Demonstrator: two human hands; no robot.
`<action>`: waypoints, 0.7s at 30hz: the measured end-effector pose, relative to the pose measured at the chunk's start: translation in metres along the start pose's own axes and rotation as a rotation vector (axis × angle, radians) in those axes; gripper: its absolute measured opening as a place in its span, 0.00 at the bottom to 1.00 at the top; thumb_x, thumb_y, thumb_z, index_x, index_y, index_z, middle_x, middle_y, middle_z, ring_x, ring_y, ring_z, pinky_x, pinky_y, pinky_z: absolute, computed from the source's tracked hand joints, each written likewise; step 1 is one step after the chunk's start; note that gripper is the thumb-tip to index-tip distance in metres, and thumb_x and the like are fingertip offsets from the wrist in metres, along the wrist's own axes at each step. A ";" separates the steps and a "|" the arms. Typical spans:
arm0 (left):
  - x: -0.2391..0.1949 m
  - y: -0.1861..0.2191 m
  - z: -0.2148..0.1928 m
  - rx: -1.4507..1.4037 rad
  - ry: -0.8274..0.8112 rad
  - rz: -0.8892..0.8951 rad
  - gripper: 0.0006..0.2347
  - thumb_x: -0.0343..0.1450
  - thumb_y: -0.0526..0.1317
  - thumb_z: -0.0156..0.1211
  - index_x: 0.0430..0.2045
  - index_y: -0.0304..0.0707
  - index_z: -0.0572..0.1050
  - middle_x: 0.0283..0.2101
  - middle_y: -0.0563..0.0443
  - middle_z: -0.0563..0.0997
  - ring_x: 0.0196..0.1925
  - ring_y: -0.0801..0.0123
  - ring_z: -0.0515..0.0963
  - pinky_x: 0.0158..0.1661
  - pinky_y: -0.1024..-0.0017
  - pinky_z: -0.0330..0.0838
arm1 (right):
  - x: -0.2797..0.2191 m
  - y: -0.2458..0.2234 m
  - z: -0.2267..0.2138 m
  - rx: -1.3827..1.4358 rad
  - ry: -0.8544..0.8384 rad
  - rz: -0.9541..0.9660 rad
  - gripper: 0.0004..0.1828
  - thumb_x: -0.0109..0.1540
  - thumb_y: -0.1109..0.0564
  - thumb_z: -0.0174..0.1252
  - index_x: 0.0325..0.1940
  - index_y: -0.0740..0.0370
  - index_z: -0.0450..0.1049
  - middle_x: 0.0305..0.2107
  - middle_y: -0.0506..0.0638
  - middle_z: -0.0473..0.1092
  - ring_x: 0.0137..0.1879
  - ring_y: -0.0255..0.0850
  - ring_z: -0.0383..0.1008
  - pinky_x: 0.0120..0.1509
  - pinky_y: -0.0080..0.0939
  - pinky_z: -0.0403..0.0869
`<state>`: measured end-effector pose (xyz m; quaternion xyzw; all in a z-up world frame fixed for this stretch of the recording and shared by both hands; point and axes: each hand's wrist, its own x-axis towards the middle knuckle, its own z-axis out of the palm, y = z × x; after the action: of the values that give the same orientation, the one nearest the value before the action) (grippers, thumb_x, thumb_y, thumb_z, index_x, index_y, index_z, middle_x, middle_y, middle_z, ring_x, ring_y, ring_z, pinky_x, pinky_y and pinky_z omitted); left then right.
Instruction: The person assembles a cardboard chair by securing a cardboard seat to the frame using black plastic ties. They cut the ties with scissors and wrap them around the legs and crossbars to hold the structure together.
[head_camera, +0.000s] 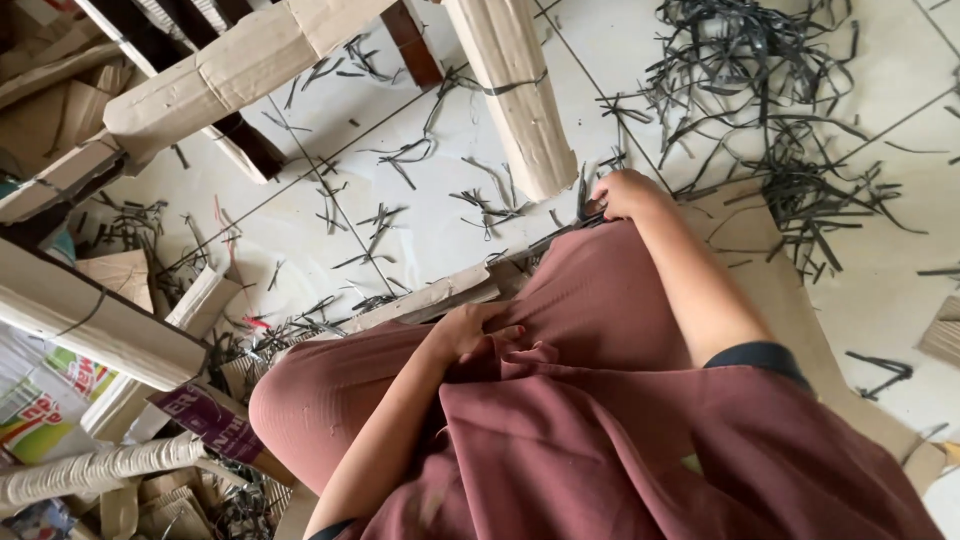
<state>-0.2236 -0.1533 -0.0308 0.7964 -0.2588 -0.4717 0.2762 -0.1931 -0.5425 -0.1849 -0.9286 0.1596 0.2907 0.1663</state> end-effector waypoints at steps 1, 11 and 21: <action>0.001 -0.003 -0.001 -0.004 0.005 -0.010 0.27 0.64 0.64 0.59 0.59 0.72 0.72 0.49 0.47 0.84 0.54 0.44 0.80 0.55 0.54 0.75 | -0.005 -0.007 -0.009 -0.001 -0.005 -0.010 0.28 0.49 0.59 0.70 0.54 0.43 0.82 0.48 0.46 0.81 0.61 0.50 0.78 0.65 0.54 0.75; 0.012 -0.014 -0.001 0.007 -0.025 -0.028 0.30 0.63 0.64 0.61 0.62 0.68 0.70 0.53 0.44 0.82 0.57 0.43 0.78 0.57 0.52 0.74 | 0.056 0.022 0.014 -0.243 0.255 -0.216 0.37 0.47 0.48 0.74 0.61 0.41 0.74 0.60 0.40 0.70 0.68 0.51 0.67 0.68 0.63 0.65; 0.017 -0.014 0.000 0.012 -0.038 -0.017 0.30 0.64 0.64 0.60 0.63 0.70 0.69 0.51 0.41 0.83 0.56 0.42 0.79 0.57 0.51 0.74 | -0.003 0.024 -0.025 -0.082 0.427 0.091 0.39 0.48 0.31 0.71 0.45 0.67 0.72 0.32 0.64 0.77 0.45 0.63 0.79 0.45 0.60 0.78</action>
<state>-0.2140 -0.1545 -0.0508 0.7911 -0.2599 -0.4876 0.2625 -0.1928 -0.5739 -0.1685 -0.9669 0.2209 0.1009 0.0776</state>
